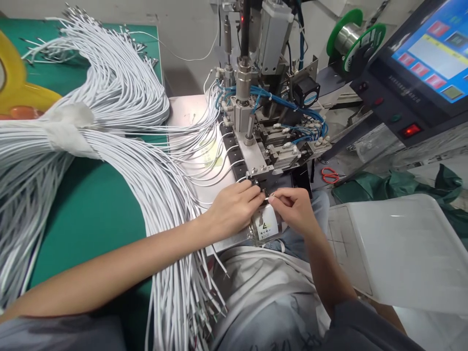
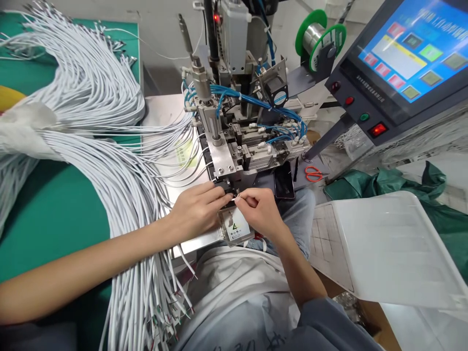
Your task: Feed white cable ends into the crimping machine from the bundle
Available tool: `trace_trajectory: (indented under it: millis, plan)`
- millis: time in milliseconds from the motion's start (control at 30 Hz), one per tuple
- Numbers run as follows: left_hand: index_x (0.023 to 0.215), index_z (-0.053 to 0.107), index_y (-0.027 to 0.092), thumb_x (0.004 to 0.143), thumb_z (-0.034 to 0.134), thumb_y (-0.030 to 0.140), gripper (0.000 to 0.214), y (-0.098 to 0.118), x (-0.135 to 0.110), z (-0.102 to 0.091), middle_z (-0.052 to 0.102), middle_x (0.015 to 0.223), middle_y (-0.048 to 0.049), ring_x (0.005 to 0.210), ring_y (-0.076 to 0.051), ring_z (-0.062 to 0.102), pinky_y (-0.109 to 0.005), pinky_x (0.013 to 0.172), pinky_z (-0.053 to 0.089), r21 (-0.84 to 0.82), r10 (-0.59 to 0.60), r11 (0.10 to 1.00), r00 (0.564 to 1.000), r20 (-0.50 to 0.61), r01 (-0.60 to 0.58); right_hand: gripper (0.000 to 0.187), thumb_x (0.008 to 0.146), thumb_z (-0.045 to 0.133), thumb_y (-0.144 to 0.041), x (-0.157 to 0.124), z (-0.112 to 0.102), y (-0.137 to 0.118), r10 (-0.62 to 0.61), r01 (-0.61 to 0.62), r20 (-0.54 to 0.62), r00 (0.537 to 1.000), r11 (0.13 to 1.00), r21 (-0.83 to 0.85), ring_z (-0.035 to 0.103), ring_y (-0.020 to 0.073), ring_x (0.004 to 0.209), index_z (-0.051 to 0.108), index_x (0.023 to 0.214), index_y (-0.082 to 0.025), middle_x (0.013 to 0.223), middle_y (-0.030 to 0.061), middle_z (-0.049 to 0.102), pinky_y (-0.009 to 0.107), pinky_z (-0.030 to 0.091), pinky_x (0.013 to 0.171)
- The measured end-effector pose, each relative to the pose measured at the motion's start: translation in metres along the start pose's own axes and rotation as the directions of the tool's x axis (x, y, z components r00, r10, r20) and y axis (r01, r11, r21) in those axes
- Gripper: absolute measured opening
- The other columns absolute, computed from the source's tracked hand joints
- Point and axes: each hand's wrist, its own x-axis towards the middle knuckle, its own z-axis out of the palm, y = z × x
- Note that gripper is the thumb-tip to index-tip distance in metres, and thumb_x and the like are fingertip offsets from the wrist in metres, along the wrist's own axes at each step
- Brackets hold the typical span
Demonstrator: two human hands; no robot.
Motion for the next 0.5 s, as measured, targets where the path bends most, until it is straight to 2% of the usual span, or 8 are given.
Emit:
trace_trajectory:
  millis: [67, 133, 200, 267, 367, 500]
  plan:
    - [0.085, 0.064, 0.013, 0.086, 0.038, 0.010, 0.026, -0.001, 0.001, 0.001, 0.058, 0.071, -0.0045, 0.067, -0.015, 0.049, -0.027, 0.060, 0.040, -0.132, -0.083, 0.987, 0.995, 0.055, 0.089, 0.027, 0.078, 0.055, -0.024, 0.001, 0.003, 0.001, -0.015, 0.017, -0.037, 0.999, 0.999, 0.041, 0.024, 0.0064, 0.047, 0.056, 0.053, -0.016, 0.049, -0.0063, 0.023, 0.023, 0.024, 0.046]
    - [0.085, 0.065, 0.014, 0.090, 0.039, 0.018, 0.027, -0.001, 0.001, 0.003, 0.058, 0.069, -0.0037, 0.066, -0.014, 0.050, -0.025, 0.058, 0.039, -0.273, -0.143, 0.948, 0.985, 0.091, 0.163, 0.028, 0.078, 0.055, -0.024, -0.001, 0.010, 0.001, -0.045, 0.055, -0.150, 0.988, 0.996, 0.063, 0.026, 0.0068, 0.047, 0.056, 0.052, -0.016, 0.049, -0.0061, 0.024, 0.023, 0.026, 0.046]
    - [0.087, 0.065, 0.015, 0.093, 0.040, 0.024, 0.028, -0.001, 0.001, 0.004, 0.059, 0.068, -0.0027, 0.064, -0.013, 0.051, -0.024, 0.057, 0.038, -0.392, -0.161, 0.900, 0.981, 0.112, 0.192, 0.027, 0.079, 0.055, -0.025, -0.004, 0.017, 0.001, -0.047, 0.070, -0.239, 0.970, 0.994, 0.088, 0.027, 0.0070, 0.047, 0.057, 0.053, -0.016, 0.050, -0.0060, 0.025, 0.023, 0.027, 0.047]
    - [0.089, 0.065, 0.015, 0.093, 0.040, 0.025, 0.027, -0.001, 0.002, 0.005, 0.060, 0.068, -0.0020, 0.064, -0.012, 0.053, -0.023, 0.057, 0.038, -0.473, -0.159, 0.858, 0.979, 0.127, 0.200, 0.025, 0.080, 0.055, -0.026, -0.006, 0.020, 0.002, -0.025, 0.057, -0.260, 0.965, 0.992, 0.114, 0.028, 0.0071, 0.047, 0.060, 0.057, -0.016, 0.050, -0.0059, 0.027, 0.023, 0.027, 0.047]
    - [0.090, 0.065, 0.015, 0.093, 0.040, 0.021, 0.026, -0.002, 0.002, 0.005, 0.060, 0.069, -0.0015, 0.064, -0.011, 0.053, -0.021, 0.057, 0.039, -0.517, -0.150, 0.834, 0.981, 0.125, 0.194, 0.024, 0.079, 0.056, -0.028, -0.006, 0.012, 0.006, 0.013, 0.012, -0.167, 0.986, 0.989, 0.148, 0.030, 0.0073, 0.048, 0.061, 0.060, -0.016, 0.051, -0.0052, 0.031, 0.023, 0.028, 0.047]
    - [0.092, 0.065, 0.015, 0.091, 0.035, 0.016, 0.031, -0.003, 0.001, 0.006, 0.059, 0.071, -0.0036, 0.065, -0.013, 0.052, -0.024, 0.059, 0.040, -0.372, -0.098, 0.919, 0.990, 0.104, 0.130, 0.025, 0.079, 0.056, -0.031, -0.001, -0.003, 0.010, 0.057, -0.062, 0.037, 0.998, 0.988, 0.140, 0.029, 0.0069, 0.048, 0.062, 0.060, -0.015, 0.050, -0.0050, 0.033, 0.022, 0.027, 0.045]
